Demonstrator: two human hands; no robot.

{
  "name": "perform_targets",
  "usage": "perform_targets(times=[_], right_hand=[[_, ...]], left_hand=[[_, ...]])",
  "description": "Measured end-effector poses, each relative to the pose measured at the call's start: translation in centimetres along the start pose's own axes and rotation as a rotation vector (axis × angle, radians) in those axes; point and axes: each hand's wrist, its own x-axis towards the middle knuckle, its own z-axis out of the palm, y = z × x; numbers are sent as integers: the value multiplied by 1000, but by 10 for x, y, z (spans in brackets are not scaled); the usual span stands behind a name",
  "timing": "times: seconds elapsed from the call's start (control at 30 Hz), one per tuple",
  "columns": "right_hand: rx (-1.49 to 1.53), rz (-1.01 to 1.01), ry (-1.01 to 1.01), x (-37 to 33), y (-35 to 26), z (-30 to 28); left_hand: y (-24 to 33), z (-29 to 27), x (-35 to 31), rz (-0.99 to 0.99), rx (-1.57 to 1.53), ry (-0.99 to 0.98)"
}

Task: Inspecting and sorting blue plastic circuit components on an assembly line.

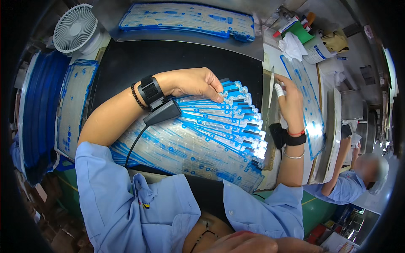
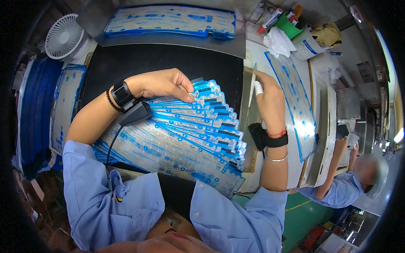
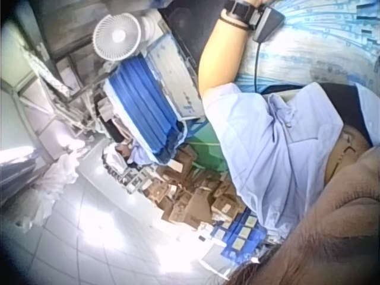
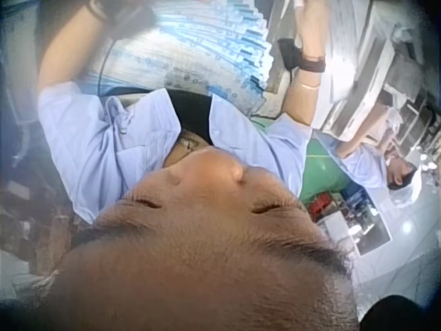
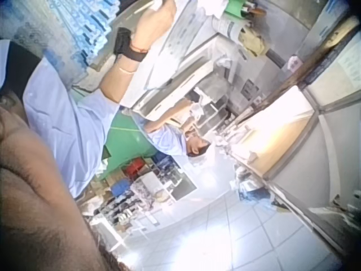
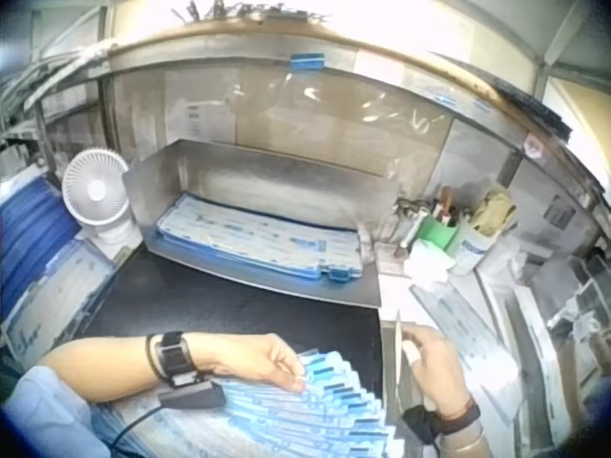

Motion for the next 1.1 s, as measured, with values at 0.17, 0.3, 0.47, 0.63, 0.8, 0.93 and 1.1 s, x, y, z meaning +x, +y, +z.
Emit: perform_targets(times=[0.17, 0.3, 0.47, 0.63, 0.8, 0.93, 1.1], right_hand=[[-128, 308, -168, 1, 0, 8], [185, 367, -238, 1, 14, 6], [1724, 418, -194, 0, 5, -3], [1997, 121, -244, -9, -24, 23], [2009, 407, -348, -9, -39, 21], [1990, 510, -351, -22, -24, 37], [2110, 555, -448, -25, -34, 39]], left_hand=[[-2, -1, 6, 31, 39, -6], [5, 6, 10, 45, -39, -44], [3, 7, 7, 147, -97, -63], [-1, 7, 10, 237, -136, -105], [-8, 8, 9, 253, -170, -117], [-11, 9, 11, 292, -205, -132], [-10, 7, 11, 307, -154, -137]])
